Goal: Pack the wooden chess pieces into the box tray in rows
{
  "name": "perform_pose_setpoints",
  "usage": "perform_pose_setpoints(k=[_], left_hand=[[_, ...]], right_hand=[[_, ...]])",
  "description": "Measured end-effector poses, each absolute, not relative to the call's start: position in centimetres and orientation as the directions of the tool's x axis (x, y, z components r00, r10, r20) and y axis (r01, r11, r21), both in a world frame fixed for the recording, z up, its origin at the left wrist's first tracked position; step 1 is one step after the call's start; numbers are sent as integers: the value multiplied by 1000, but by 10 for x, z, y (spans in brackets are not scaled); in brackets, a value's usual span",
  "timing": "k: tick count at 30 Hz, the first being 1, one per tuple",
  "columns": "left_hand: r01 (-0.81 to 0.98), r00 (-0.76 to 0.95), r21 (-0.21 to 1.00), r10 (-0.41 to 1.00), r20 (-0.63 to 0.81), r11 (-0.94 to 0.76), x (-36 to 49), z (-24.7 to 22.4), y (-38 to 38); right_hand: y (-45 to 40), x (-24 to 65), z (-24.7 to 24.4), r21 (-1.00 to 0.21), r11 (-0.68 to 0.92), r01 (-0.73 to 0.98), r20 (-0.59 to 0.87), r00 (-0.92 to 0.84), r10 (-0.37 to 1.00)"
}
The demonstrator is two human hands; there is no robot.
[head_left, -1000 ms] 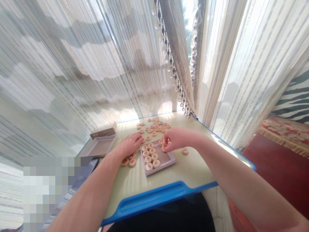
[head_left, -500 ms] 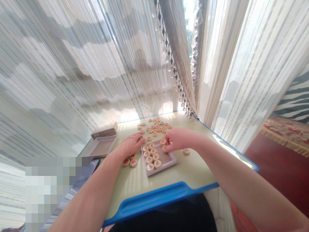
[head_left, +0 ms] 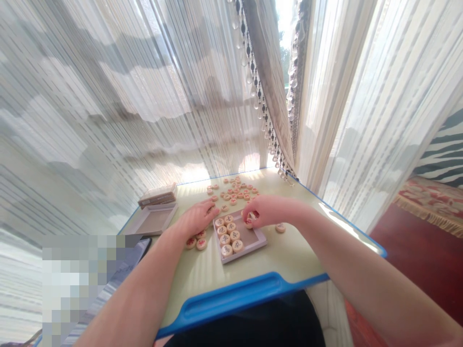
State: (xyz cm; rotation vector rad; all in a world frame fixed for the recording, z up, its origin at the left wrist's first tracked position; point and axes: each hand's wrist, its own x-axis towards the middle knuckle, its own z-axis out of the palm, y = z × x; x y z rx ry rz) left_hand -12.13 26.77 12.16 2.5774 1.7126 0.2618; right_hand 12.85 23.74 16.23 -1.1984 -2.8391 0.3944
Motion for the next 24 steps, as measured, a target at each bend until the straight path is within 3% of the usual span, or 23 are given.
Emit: perform_pose_setpoints(k=[16, 24], left_hand=[[925, 362, 94, 928, 86, -369, -121, 122, 268], [921, 368, 102, 925, 94, -377, -120, 122, 268]], right_hand=[[233, 125, 161, -273, 685, 675, -66, -724, 687], [237, 127, 164, -273, 574, 772, -71, -611, 788]])
